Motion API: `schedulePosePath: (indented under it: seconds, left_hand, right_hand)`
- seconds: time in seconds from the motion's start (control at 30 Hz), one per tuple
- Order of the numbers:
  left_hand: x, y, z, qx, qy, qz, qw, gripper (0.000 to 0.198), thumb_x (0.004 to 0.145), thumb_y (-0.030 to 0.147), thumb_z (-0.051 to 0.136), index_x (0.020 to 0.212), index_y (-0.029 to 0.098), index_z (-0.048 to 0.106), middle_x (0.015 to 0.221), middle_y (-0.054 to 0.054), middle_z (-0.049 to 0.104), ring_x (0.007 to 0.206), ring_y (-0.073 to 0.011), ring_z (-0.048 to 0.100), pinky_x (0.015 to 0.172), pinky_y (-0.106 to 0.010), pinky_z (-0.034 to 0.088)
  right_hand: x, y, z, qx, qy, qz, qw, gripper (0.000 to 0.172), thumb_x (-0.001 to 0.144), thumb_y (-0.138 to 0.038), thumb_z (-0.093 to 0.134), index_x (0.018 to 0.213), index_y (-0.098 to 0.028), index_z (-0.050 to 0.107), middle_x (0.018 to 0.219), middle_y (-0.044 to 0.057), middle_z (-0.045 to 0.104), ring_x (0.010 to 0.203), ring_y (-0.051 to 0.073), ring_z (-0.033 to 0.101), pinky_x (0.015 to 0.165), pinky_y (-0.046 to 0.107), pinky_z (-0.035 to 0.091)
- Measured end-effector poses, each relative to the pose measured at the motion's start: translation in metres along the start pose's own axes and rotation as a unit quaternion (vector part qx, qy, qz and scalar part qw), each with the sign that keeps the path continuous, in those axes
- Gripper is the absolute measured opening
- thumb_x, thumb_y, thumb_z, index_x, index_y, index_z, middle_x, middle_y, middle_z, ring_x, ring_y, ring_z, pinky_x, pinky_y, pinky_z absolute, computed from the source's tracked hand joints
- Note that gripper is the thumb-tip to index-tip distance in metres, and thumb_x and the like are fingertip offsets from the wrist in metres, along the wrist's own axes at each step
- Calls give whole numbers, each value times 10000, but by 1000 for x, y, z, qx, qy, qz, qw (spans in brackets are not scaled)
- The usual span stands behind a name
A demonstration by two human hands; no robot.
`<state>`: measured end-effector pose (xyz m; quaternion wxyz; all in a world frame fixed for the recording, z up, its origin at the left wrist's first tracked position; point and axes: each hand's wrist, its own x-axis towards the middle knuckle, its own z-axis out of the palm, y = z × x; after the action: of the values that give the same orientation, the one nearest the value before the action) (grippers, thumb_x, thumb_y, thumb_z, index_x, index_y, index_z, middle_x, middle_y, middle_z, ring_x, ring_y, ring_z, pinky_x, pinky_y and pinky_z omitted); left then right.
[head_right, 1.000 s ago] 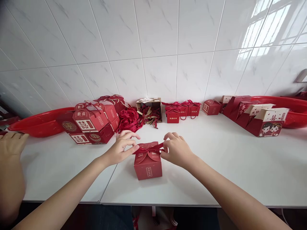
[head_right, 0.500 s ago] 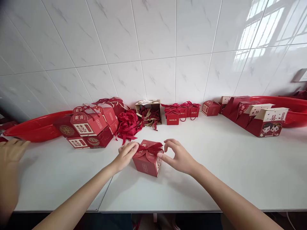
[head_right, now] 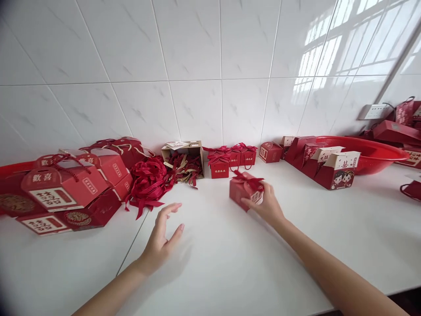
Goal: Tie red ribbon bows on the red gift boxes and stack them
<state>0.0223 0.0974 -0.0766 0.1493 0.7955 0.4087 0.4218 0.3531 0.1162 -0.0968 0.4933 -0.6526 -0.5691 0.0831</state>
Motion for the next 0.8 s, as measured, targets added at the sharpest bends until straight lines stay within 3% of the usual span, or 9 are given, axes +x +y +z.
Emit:
schedulePosePath:
  seconds: [0.1,0.2,0.33,0.53,0.7,0.8]
  left_hand:
    - [-2,-14,-1,16,-62,-16,998,335,904,225,453,1227,300,408,1228,-68,504,1203,-231,455,1028,-430,384]
    - [-1,-20,-2,19,-66,-31,997,310,902,227,452,1202,304,432,1225,-67,508,1202,-227,467,1024,-414,414]
    - [1,-26,-3,27,-68,-28,997,294,902,229,454,1179,329,469,1201,-58,532,1188,-231,486,1011,-412,441]
    - [-1,-36,0,35,-98,-27,994,335,892,230,473,1203,354,468,1229,-60,529,1195,-238,498,1004,-405,471]
    - [-4,-34,2,51,-117,-25,992,378,886,227,482,1237,360,444,1263,-66,512,1219,-241,486,1012,-406,470]
    - [-2,-33,0,69,-96,-49,992,408,878,220,491,1259,348,422,1278,-65,507,1231,-238,478,1018,-396,462]
  right_hand:
    - [44,29,14,-26,90,34,995,789,643,-567,700,1260,-188,387,1284,173,416,1174,339,467,954,502,415]
    - [77,42,38,-23,113,29,993,768,668,-544,671,1283,-188,377,1321,168,382,1229,324,414,995,473,386]
    - [106,40,73,-37,119,32,992,779,688,-548,653,1308,-177,362,1345,183,369,1247,328,389,990,467,387]
    - [126,29,109,-67,94,33,993,761,731,-595,601,1342,-198,378,1412,198,321,1264,383,351,924,530,417]
    - [130,33,112,-64,70,20,995,713,788,-519,560,1400,-217,352,1471,181,264,1299,383,320,931,535,414]
    - [127,37,109,-47,61,16,997,752,773,-488,576,1431,-243,308,1481,148,251,1329,348,300,990,505,386]
